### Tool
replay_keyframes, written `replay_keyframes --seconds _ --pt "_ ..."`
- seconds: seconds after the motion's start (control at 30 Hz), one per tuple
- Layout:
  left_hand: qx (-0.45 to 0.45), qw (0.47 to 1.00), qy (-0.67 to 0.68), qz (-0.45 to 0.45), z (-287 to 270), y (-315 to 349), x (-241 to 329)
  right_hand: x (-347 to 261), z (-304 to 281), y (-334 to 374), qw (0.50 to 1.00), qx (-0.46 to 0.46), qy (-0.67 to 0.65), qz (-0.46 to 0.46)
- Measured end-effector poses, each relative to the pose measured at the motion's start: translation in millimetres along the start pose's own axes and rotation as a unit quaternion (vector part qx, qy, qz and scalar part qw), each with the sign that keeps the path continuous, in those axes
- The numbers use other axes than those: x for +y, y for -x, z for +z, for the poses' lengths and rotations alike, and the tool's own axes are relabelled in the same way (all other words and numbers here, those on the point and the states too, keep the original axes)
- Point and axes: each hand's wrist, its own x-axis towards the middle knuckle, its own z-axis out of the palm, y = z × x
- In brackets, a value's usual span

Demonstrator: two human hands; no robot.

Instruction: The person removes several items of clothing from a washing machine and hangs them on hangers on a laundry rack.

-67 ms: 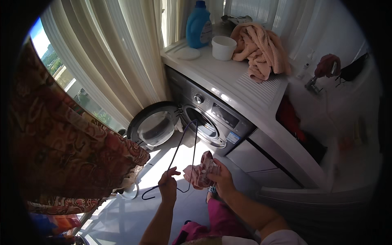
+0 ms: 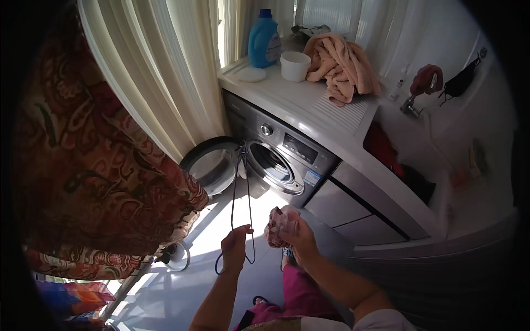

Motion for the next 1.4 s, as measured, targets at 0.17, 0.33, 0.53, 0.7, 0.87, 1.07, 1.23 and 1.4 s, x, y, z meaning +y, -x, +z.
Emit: replay_keyframes --seconds 0.17,0.33,0.53,0.7,0.87,1.07,1.23,1.4 --pt "-0.077 0.987 -0.117 0.081 -19.1 77.8 -11.6 16.6 41.5 81.9 0.999 -0.01 0.031 -0.044" --pt "-0.125 0.955 -0.219 0.156 -78.1 136.5 16.8 8.1 65.5 128.5 0.988 -0.022 0.153 -0.015" --pt "-0.15 0.948 -0.16 0.229 -123.1 185.4 58.4 29.6 36.4 145.8 0.858 -0.119 0.494 0.078" --pt "-0.146 0.953 -0.168 0.205 -132.7 219.0 107.4 44.7 48.6 163.1 0.703 -0.252 0.664 0.008" --pt "-0.105 0.958 -0.12 0.237 -134.0 241.5 122.0 54.1 78.7 136.5 0.792 -0.415 0.422 -0.151" --pt "0.164 0.858 -0.418 0.251 -165.7 248.1 134.2 11.6 49.2 127.9 0.713 -0.302 0.614 -0.152" --pt "0.252 0.812 -0.488 0.197 -206.1 251.3 119.0 -70.5 40.3 115.7 0.659 -0.208 0.647 -0.324" --pt "0.217 0.88 -0.382 0.182 -193.8 245.8 120.9 -109.7 81.6 143.5 0.839 -0.213 0.448 -0.223"
